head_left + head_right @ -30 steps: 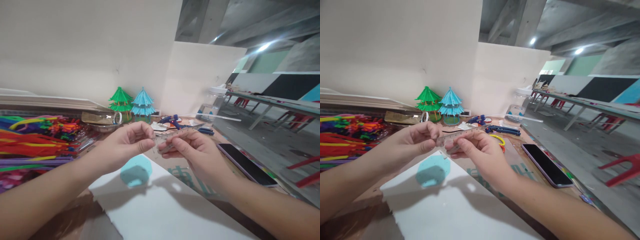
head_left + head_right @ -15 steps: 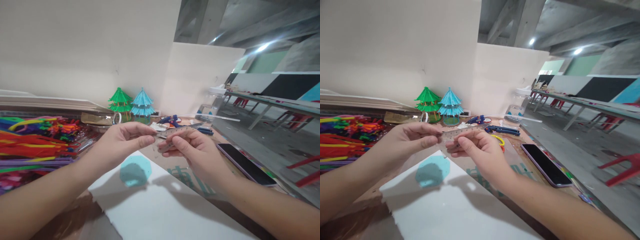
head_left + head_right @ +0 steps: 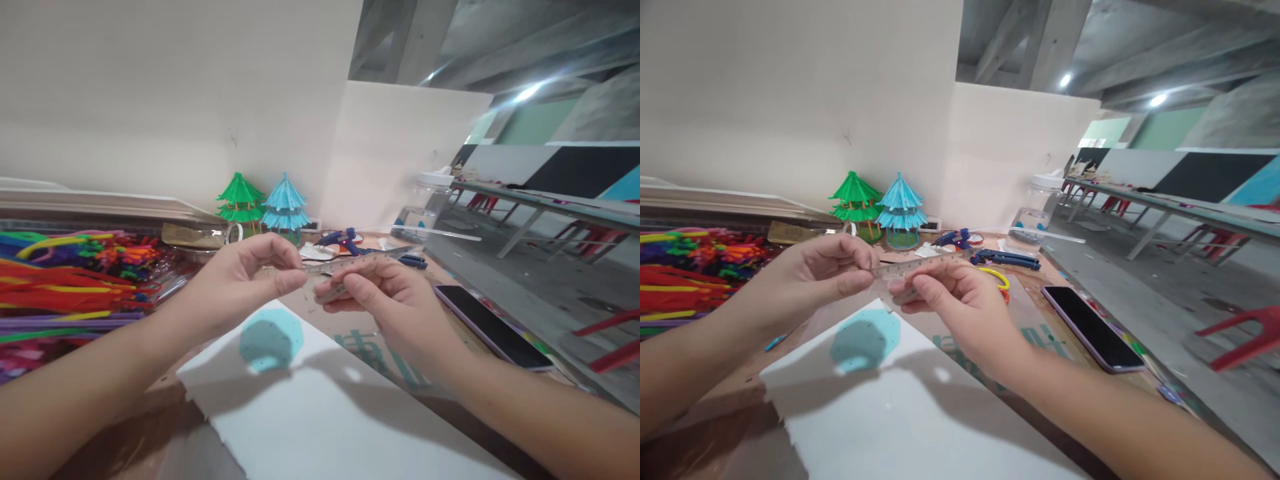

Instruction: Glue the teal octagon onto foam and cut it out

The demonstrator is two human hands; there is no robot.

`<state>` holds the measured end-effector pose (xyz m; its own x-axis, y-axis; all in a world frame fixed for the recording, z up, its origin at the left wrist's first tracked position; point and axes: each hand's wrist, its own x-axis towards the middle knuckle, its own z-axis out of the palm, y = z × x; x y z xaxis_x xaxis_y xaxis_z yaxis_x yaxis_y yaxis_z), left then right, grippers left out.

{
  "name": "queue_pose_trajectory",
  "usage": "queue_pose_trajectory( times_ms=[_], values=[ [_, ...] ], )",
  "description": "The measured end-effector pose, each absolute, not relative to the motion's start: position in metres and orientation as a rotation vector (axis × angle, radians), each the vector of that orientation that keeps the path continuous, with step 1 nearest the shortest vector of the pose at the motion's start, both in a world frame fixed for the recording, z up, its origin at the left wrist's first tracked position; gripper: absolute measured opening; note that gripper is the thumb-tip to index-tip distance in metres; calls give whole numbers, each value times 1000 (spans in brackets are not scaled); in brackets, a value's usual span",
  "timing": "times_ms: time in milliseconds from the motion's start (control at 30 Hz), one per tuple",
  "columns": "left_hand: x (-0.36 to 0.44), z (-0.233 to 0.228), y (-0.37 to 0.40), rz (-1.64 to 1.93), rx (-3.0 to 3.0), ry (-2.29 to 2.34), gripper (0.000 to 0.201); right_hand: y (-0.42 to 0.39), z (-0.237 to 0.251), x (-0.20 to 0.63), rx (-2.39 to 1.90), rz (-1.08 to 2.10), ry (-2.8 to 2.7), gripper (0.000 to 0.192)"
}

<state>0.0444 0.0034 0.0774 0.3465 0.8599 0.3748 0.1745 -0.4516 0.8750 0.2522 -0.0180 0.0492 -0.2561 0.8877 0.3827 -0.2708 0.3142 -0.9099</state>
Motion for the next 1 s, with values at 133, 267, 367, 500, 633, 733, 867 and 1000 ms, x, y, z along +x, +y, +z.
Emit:
queue_pose_trajectory(
  times_ms=[133,267,367,500,633,733,867,1000],
  values=[
    [43,75,5,1084,1944,756,21,-18,49,252,-602,1243,-1406,27],
    [45,75,4,1166,1968,710,24,-16,48,252,-634,1254,-1377,29],
    [47,76,6,1284,1870,677,34,-15,47,253,-663,1254,-1347,32],
    [46,76,11,1345,1834,771,39,-13,46,253,-639,1263,-1335,31],
    [42,76,13,1276,1894,953,42,-13,45,252,-629,1276,-1325,29],
    [42,75,13,1207,1992,1017,47,-12,45,252,-673,1276,-1330,31],
    [44,74,9,975,2162,1054,26,-8,41,252,-727,1302,-1384,32],
    [29,94,15,896,2256,1195,32,1,33,254,-759,1339,-1422,38]
  ],
)
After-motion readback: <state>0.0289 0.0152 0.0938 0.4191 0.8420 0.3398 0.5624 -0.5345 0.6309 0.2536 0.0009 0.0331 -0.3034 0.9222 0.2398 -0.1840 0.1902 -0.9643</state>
